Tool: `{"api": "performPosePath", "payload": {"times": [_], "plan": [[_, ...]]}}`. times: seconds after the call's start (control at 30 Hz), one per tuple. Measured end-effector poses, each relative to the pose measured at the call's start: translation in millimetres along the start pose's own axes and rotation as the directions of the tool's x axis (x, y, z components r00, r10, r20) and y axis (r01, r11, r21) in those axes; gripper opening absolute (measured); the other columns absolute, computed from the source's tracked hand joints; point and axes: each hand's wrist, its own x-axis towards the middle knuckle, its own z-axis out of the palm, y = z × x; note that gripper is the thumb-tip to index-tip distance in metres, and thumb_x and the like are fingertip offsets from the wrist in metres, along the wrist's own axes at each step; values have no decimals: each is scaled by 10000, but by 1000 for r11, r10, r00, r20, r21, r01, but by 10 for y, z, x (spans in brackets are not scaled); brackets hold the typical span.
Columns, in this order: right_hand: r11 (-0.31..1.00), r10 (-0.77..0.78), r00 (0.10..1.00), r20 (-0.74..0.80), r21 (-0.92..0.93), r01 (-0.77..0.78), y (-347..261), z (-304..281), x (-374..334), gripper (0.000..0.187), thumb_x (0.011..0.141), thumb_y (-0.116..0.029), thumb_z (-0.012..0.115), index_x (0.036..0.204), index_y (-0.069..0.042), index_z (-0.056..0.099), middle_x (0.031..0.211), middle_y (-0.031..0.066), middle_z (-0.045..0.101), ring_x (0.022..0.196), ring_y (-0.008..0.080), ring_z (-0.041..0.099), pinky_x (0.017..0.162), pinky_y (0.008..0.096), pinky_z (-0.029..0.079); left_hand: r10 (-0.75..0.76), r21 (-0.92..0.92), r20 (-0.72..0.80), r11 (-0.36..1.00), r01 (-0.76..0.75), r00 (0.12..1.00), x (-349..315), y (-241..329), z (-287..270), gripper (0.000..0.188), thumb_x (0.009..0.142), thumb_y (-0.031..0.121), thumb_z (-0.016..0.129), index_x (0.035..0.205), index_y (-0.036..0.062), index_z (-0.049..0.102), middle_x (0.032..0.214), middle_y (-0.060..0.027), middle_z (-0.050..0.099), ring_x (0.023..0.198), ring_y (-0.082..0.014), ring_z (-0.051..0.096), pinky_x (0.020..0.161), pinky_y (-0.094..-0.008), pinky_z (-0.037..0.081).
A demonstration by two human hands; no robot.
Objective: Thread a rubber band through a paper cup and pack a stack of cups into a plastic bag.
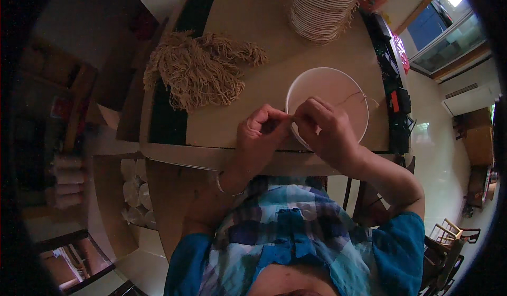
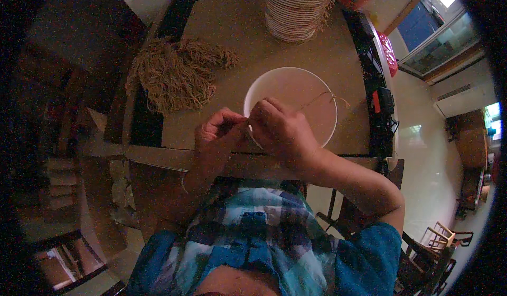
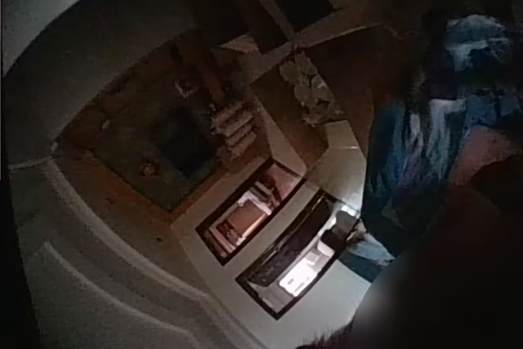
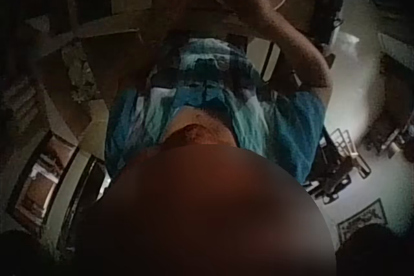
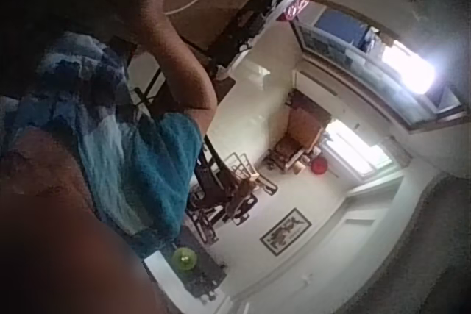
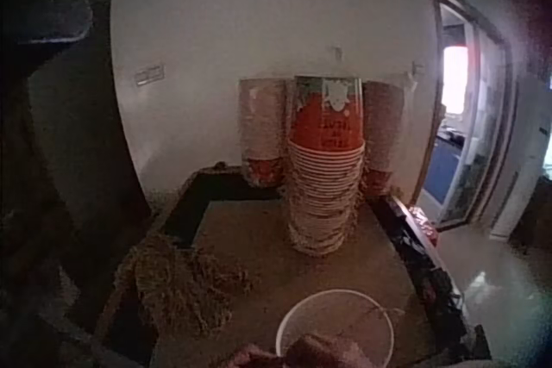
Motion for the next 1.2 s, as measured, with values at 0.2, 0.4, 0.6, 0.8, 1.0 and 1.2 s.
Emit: {"api": "performPosePath", "payload": {"times": [0.2, 0.4, 0.6, 0.8, 1.0, 1.2], "plan": [[985, 134, 991, 23, 104, -136, 40, 6, -45, 83, 837, 30, 598, 894, -13, 556, 817, 68, 592, 711, 127, 596, 603, 264, 500, -119, 1, -11, 993, 119, 993, -8, 94, 25, 77, 887, 95, 646, 939, 39, 631, 789, 13, 623, 667, -30, 559, 592, -191, 483], [915, 286, 953, 98, 267, -302, 68, -15, -37, 31, 892, -19, 575, 912, -10, 553, 831, 27, 593, 706, 85, 586, 613, 228, 507, -219, -207, 49, 952, 225, 974, 30, 72, -19, 133, 905, 140, 631, 983, 33, 639, 830, -5, 634, 665, -60, 581, 581, -201, 495], [754, 395, 893, 216, 479, -450, -2, -68, 26, 114, 908, -103, 595, 973, -10, 585, 772, 54, 615, 652, 96, 592, 567, 254, 501, -267, -326, 77, 904, 277, 961, 47, 40, -16, 155, 919, 164, 615, 1007, 38, 634, 871, -12, 641, 677, -58, 586, 590, -191, 493], [706, 392, 842, 371, 465, -534, 11, -147, 80, 121, 901, -80, 605, 974, 15, 596, 776, 23, 582, 665, 80, 574, 582, 224, 476, -198, -249, 59, 946, 206, 979, 52, -11, -19, 137, 918, 149, 612, 999, 41, 637, 833, -2, 634, 655, -50, 567, 584, -187, 484], [640, 429, 806, 407, 493, -589, 18, -132, 93, 123, 898, -107, 616, 932, 10, 608, 742, 8, 575, 641, 66, 547, 587, 219, 454, -96, -160, 28, 982, 99, 995, 60, -50, -6, 96, 911, 111, 610, 972, 42, 636, 800, 10, 617, 632, -43, 541, 566, -189, 460], [739, 429, 843, 325, 411, -534, 38, -89, 75, 71, 891, -80, 621, 888, -12, 602, 745, -1, 572, 635, 60, 538, 559, 212, 445, 75, 62, -13, 995, -75, 997, 17, 13, 25, 50, 905, 79, 618, 942, 47, 626, 755, 29, 580, 632, -33, 527, 569, -189, 445]]}}
